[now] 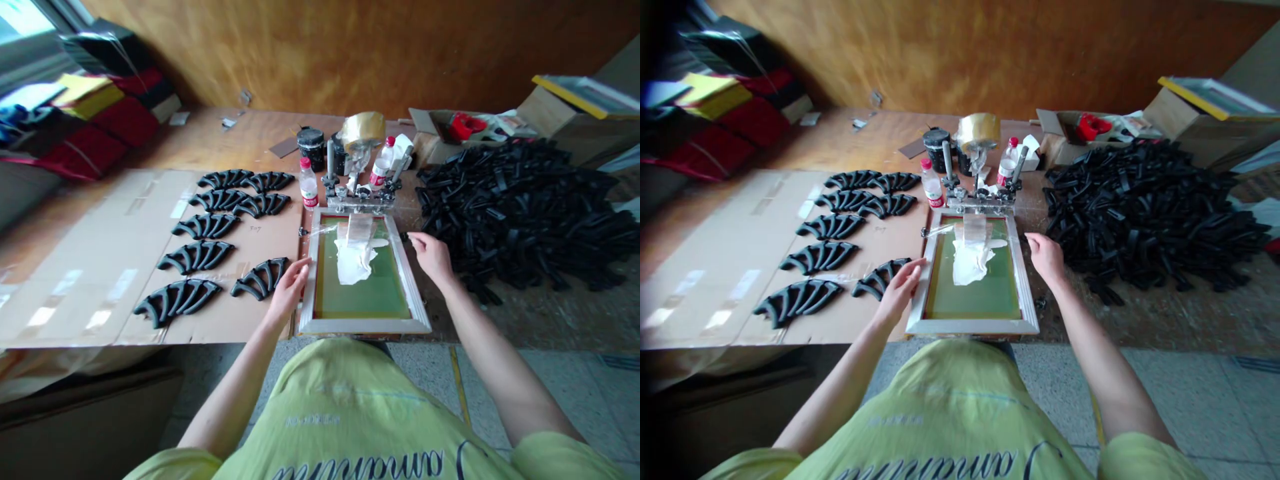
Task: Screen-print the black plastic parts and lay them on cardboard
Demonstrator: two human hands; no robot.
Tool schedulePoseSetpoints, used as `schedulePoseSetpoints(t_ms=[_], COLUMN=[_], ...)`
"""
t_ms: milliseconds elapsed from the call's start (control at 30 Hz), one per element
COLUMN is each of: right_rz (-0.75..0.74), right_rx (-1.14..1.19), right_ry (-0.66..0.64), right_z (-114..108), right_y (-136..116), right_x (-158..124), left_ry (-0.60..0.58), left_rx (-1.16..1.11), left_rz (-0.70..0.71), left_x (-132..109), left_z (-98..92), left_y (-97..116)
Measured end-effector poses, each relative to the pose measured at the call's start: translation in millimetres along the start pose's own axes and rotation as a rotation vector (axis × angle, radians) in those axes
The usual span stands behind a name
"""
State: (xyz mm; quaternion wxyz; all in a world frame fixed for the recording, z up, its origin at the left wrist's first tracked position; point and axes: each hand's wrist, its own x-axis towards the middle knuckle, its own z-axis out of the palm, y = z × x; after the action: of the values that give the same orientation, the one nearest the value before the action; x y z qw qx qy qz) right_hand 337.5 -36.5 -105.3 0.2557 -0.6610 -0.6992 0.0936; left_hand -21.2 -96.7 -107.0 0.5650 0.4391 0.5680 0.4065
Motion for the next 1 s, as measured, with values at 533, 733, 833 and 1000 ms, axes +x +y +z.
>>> schedulePoseSetpoints(t_ms=[533, 733, 833, 1000], right_rz=[-0.555, -0.516, -0.499, -0.537], right_rx=[-0.209, -0.176, -0.207, -0.128], right_ry=[-0.512, -0.446, -0.367, -0.426], right_z=[31, 28, 41, 40], right_y=[-84, -87, -88, -84], right_x=[-36, -27, -41, -52], left_ry=[-0.006, 0.008, 0.004, 0.029], left_rx=[0.209, 0.16, 0.128, 0.078], left_rz=[-0.076, -0.071, -0.083, -0.092], left_x=[20, 16, 15, 15], left_z=[3.6, 7.0, 6.9, 6.6], left_y=[-59, -52, -53, -56])
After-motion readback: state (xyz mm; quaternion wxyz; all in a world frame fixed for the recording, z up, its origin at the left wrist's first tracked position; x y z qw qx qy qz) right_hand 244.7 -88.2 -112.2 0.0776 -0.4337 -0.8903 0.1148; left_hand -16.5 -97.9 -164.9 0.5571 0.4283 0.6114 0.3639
